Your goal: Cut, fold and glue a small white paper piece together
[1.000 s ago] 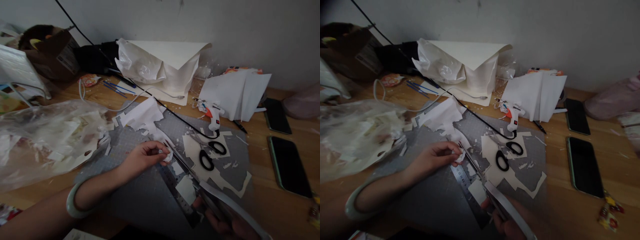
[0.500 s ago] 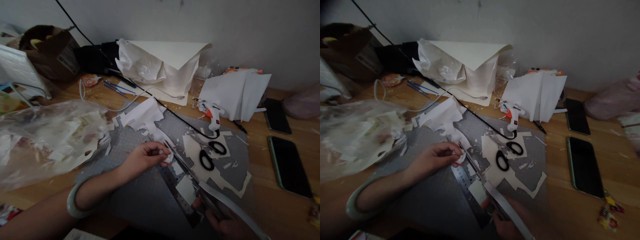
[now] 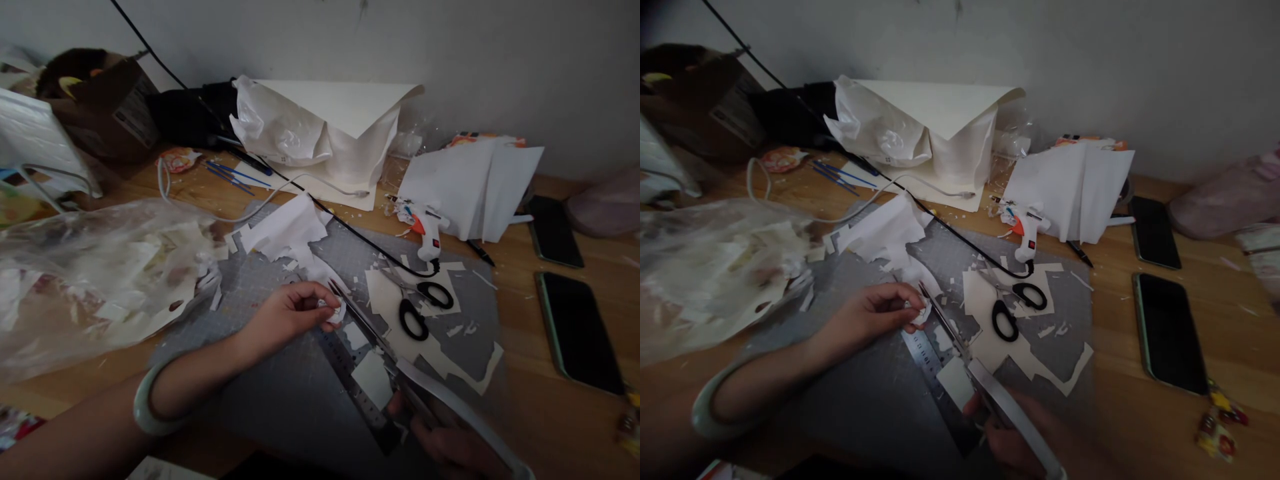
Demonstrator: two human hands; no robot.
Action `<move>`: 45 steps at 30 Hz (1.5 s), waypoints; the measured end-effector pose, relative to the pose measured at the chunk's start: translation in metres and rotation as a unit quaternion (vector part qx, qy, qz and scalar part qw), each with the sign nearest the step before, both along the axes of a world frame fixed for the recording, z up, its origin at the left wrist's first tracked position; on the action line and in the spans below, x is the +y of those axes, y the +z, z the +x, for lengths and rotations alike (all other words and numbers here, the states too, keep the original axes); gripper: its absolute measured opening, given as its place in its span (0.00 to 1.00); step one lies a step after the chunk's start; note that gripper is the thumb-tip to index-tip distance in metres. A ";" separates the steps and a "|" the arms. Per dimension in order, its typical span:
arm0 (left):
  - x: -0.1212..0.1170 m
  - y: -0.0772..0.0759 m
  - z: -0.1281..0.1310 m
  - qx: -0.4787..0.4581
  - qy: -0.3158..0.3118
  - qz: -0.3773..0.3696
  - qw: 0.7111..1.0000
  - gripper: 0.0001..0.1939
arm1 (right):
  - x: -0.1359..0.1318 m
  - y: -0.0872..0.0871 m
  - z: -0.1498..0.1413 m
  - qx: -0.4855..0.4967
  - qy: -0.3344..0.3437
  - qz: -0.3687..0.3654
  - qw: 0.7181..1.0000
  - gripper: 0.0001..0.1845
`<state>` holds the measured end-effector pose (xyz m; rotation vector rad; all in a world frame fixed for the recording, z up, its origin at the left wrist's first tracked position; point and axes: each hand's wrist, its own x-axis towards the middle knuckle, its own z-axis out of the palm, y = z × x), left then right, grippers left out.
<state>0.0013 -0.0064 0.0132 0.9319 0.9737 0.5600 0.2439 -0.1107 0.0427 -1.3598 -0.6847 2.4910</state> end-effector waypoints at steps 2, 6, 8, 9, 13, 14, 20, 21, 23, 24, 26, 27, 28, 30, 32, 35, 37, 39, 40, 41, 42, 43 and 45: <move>0.000 0.000 0.000 0.008 -0.004 0.003 1.000 0.06 | -0.003 0.000 -0.003 -0.007 -0.031 0.017 0.999 0.25; 0.001 -0.001 0.000 0.020 -0.007 0.004 1.000 0.06 | -0.009 -0.003 -0.004 -0.010 -0.062 0.016 0.998 0.26; 0.000 -0.002 0.000 0.023 -0.007 0.006 1.000 0.06 | -0.011 -0.007 -0.002 0.004 -0.067 0.013 0.998 0.26; 0.000 -0.002 -0.001 0.025 -0.008 0.008 1.000 0.06 | -0.012 -0.009 0.000 0.013 -0.070 0.015 0.997 0.26; 0.000 -0.002 -0.002 0.036 -0.003 0.017 0.999 0.06 | -0.013 -0.015 0.003 0.058 -0.088 0.014 0.994 0.28; 0.000 -0.001 -0.002 0.039 -0.001 0.020 0.999 0.07 | -0.013 -0.016 0.003 0.064 -0.092 0.016 0.994 0.28; 0.001 0.000 0.000 0.019 -0.026 0.026 0.999 0.07 | -0.010 -0.013 0.003 0.053 -0.061 0.028 0.996 0.23; 0.001 -0.001 0.000 0.014 -0.032 0.023 0.999 0.07 | -0.010 -0.013 0.002 0.052 -0.056 0.027 0.997 0.22; 0.000 -0.004 0.001 0.009 -0.036 0.022 0.999 0.06 | -0.009 -0.011 0.002 0.054 -0.056 0.026 0.997 0.24; 0.000 -0.005 0.001 0.008 -0.036 0.025 0.999 0.05 | -0.009 -0.011 0.001 0.053 -0.062 0.027 0.996 0.25; 0.000 -0.007 0.001 0.003 -0.029 0.034 0.999 0.06 | -0.010 -0.010 0.000 0.043 -0.084 0.031 0.995 0.27; 0.000 -0.008 0.001 -0.003 -0.022 0.036 0.999 0.07 | -0.010 -0.010 0.000 0.039 -0.094 0.028 0.994 0.28; 0.000 -0.008 0.001 -0.010 -0.015 0.036 0.999 0.08 | -0.011 -0.010 0.000 0.038 -0.101 0.020 0.994 0.28; 0.000 -0.008 0.001 -0.026 -0.003 0.029 0.999 0.11 | -0.013 -0.012 -0.001 0.043 -0.114 0.009 0.992 0.27; 0.000 -0.008 0.001 -0.037 0.002 0.018 0.999 0.13 | -0.014 -0.014 0.000 0.053 -0.124 0.010 0.991 0.27; 0.000 -0.009 0.001 -0.044 0.004 0.013 0.999 0.14 | -0.015 -0.017 0.000 0.067 -0.121 0.006 0.990 0.26; 0.000 -0.010 0.001 -0.045 0.001 0.021 0.999 0.13 | -0.015 -0.019 0.001 0.069 -0.113 0.006 0.991 0.26; 0.000 -0.010 0.001 -0.042 -0.003 0.034 0.999 0.12 | -0.016 -0.024 0.002 0.068 -0.123 0.035 0.989 0.25; 0.000 -0.011 0.001 -0.036 -0.003 0.039 0.999 0.11 | -0.018 -0.028 0.002 0.071 -0.128 0.050 0.988 0.25; 0.000 -0.011 0.001 -0.031 -0.003 0.043 0.999 0.10 | -0.019 -0.032 0.003 0.082 -0.129 0.054 0.987 0.24; 0.000 -0.011 0.000 -0.025 -0.002 0.046 0.999 0.10 | -0.020 -0.035 0.005 0.096 -0.111 0.036 0.988 0.23; 0.000 -0.010 0.000 -0.020 -0.001 0.049 0.999 0.10 | -0.022 -0.039 0.006 0.116 -0.095 0.022 0.988 0.24; 0.000 -0.010 0.000 -0.012 -0.002 0.053 0.999 0.10 | -0.024 -0.045 0.008 0.138 -0.099 0.029 0.985 0.27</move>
